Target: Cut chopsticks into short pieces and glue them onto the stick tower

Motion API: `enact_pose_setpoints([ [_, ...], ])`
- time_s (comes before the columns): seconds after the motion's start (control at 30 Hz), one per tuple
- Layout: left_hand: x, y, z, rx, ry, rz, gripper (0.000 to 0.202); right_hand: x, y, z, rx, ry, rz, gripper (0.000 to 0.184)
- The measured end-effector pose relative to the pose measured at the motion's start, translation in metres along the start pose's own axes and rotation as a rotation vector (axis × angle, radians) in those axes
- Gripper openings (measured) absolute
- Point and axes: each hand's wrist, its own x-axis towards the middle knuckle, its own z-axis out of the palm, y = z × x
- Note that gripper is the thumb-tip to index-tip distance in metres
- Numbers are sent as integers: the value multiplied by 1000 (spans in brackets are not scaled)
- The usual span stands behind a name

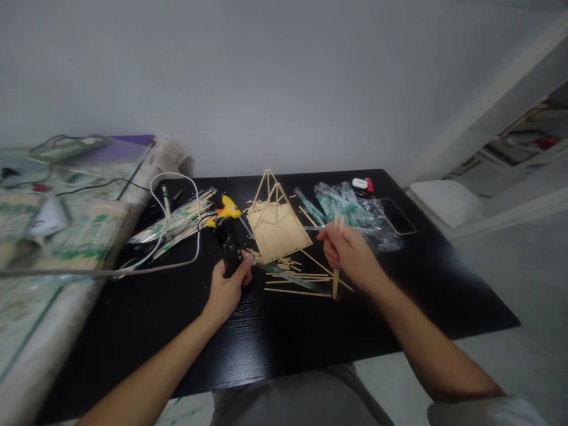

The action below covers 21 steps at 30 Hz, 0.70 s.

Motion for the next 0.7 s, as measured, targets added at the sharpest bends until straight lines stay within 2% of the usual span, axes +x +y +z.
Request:
enact_pose_setpoints([
  [0.07, 0, -1, -1, -10, -1, -2, 29, 2, -4, -2, 53, 11, -10, 44],
  [0.13, 1, -2, -2, -37, 11, 4, 28, 3, -9, -4, 145, 78, -45, 40],
  [0.3, 11, -1, -6, -133, 83, 21, 25, 5, -23, -19, 402, 420, -302, 35],
  [0.37, 13, 1, -6, -162, 92, -6, 26, 5, -25, -26, 389, 496, -400, 35],
  [0.43, 12, 4, -4, -189, 54, -50, 27, 3, -23, -29, 260, 501, -423, 34],
  [0.5, 10, 6, -2, -202, -14, -95, 28, 0, -20, -25, -24, 350, -333, 33],
  [0.6, 5, 8, 0, -192, -84, -117, 27, -6, -14, -8, -495, -128, -127, 34],
  [0.63, 4, 8, 0, -186, -95, -119, 26, -7, -12, 0, -578, -261, -84, 37],
  [0.7, 3, 8, 0, -181, -112, -120, 25, -11, -9, 13, -677, -427, -43, 36],
])
